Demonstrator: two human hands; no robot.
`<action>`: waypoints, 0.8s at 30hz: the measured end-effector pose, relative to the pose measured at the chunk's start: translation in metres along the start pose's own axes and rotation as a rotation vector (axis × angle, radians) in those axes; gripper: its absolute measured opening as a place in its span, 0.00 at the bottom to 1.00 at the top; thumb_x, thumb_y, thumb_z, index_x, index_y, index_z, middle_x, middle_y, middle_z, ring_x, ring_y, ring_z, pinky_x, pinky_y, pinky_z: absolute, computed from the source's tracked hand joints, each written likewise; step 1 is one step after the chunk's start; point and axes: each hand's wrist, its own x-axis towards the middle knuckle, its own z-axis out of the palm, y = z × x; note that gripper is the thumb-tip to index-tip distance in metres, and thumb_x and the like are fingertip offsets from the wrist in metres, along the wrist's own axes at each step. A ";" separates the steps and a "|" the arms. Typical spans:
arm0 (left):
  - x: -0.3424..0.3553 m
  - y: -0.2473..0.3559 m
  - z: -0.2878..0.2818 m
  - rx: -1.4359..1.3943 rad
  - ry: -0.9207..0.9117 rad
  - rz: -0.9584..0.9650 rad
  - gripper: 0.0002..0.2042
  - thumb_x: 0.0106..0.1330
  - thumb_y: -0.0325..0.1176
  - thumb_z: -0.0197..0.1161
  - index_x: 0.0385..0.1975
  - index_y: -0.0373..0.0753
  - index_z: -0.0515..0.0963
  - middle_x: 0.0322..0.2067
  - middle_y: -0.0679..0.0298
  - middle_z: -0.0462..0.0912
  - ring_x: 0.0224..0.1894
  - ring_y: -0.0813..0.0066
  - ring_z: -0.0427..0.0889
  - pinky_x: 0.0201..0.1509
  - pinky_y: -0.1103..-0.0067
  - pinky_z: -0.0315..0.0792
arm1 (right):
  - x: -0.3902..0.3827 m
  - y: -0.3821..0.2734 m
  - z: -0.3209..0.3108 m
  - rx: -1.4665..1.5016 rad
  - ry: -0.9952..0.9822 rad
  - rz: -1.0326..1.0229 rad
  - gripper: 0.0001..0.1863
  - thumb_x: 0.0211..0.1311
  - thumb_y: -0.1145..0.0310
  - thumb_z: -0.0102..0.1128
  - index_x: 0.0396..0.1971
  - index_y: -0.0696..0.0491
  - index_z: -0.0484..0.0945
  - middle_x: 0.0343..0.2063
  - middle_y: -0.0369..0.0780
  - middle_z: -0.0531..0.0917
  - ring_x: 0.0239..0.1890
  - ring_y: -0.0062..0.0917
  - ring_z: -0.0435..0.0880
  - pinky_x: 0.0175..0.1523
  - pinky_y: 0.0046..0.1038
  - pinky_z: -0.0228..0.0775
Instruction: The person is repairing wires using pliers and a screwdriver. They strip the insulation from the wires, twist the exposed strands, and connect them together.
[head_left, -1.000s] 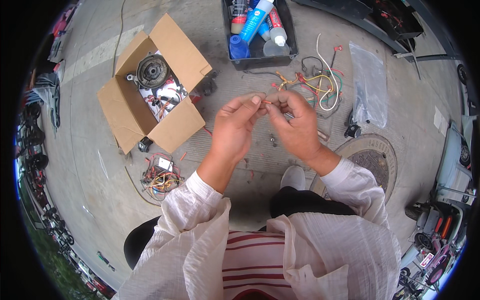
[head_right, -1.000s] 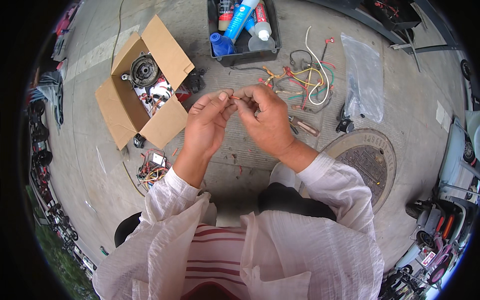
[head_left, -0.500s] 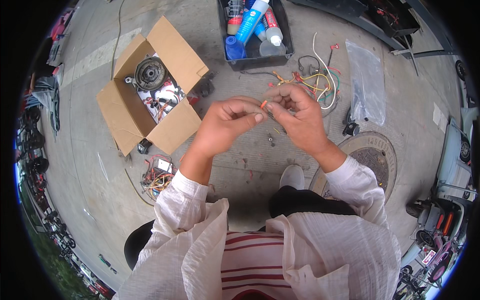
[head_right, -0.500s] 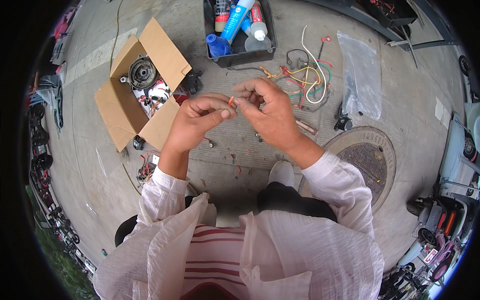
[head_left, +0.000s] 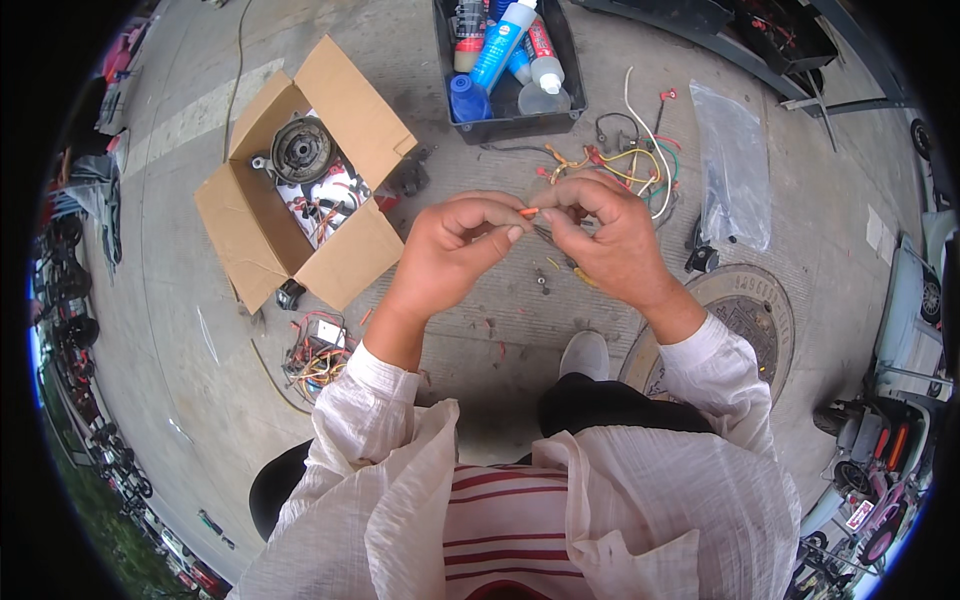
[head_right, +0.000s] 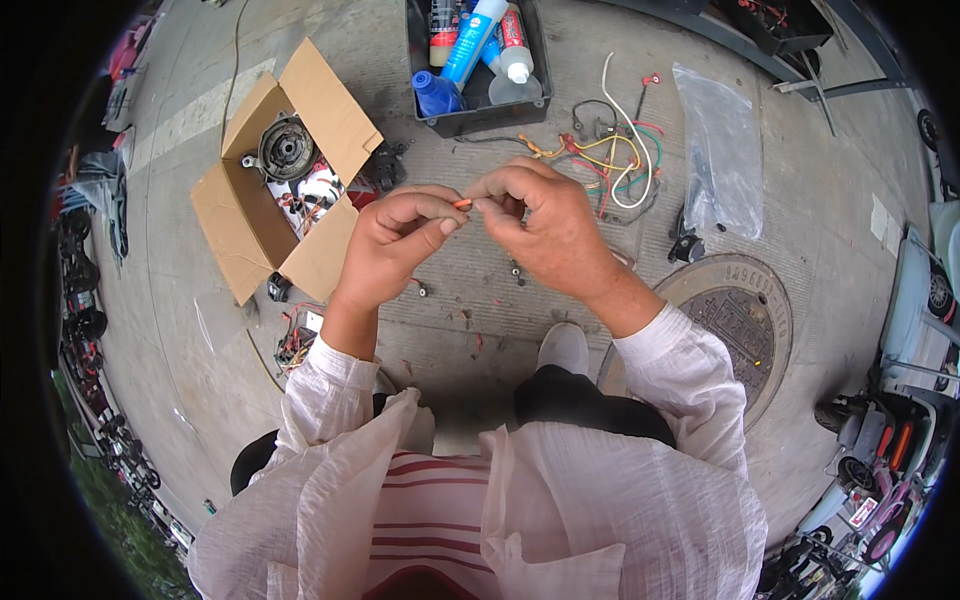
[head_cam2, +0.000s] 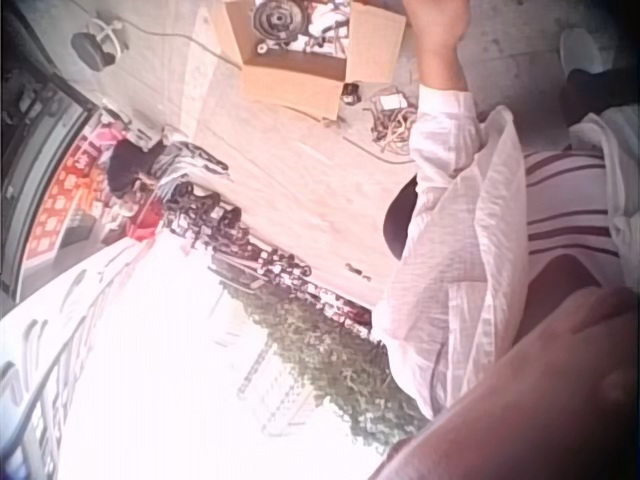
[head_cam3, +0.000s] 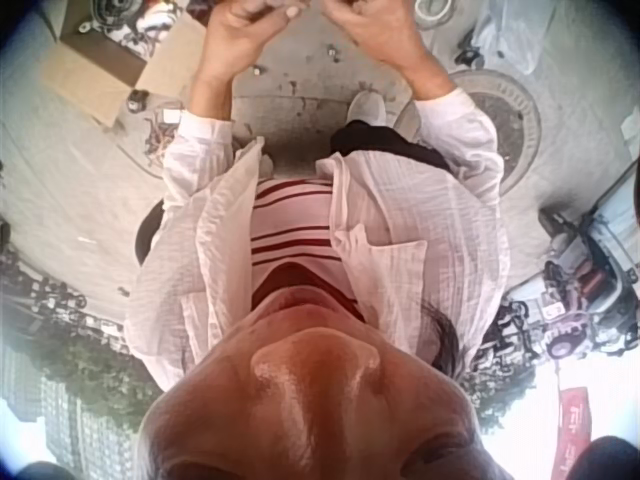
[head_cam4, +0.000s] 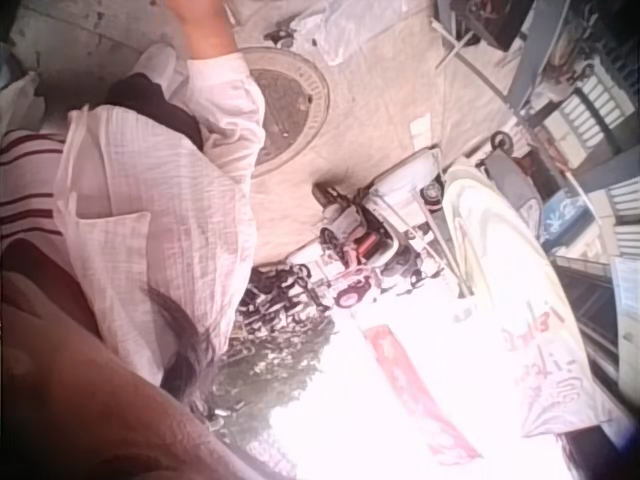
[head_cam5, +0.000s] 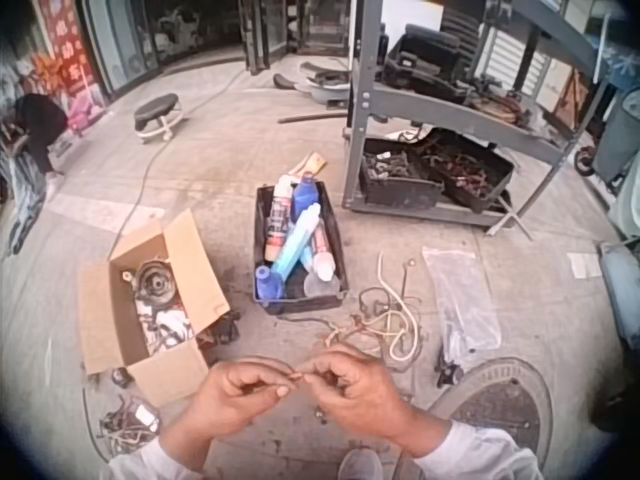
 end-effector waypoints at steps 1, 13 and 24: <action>0.000 0.000 0.000 0.015 -0.002 0.005 0.05 0.61 0.20 0.60 0.34 0.31 0.81 0.42 0.61 0.81 0.40 0.81 0.77 0.43 0.83 0.72 | 0.000 0.000 -0.001 -0.016 -0.009 -0.012 0.06 0.54 0.78 0.62 0.33 0.57 0.81 0.27 0.37 0.78 0.25 0.17 0.75 0.31 0.22 0.69; -0.002 -0.007 0.005 0.060 0.002 -0.066 0.04 0.61 0.21 0.62 0.34 0.30 0.81 0.38 0.62 0.83 0.39 0.80 0.78 0.44 0.82 0.73 | -0.003 0.002 -0.002 -0.229 -0.052 -0.067 0.08 0.48 0.80 0.62 0.30 0.56 0.79 0.23 0.36 0.75 0.23 0.19 0.75 0.28 0.23 0.67; -0.001 -0.019 -0.001 -0.251 0.012 -0.167 0.05 0.64 0.23 0.61 0.36 0.30 0.81 0.37 0.61 0.83 0.36 0.79 0.79 0.42 0.81 0.74 | -0.002 0.002 0.000 0.275 -0.086 0.444 0.06 0.55 0.74 0.62 0.31 0.61 0.79 0.25 0.35 0.80 0.24 0.12 0.74 0.28 0.20 0.67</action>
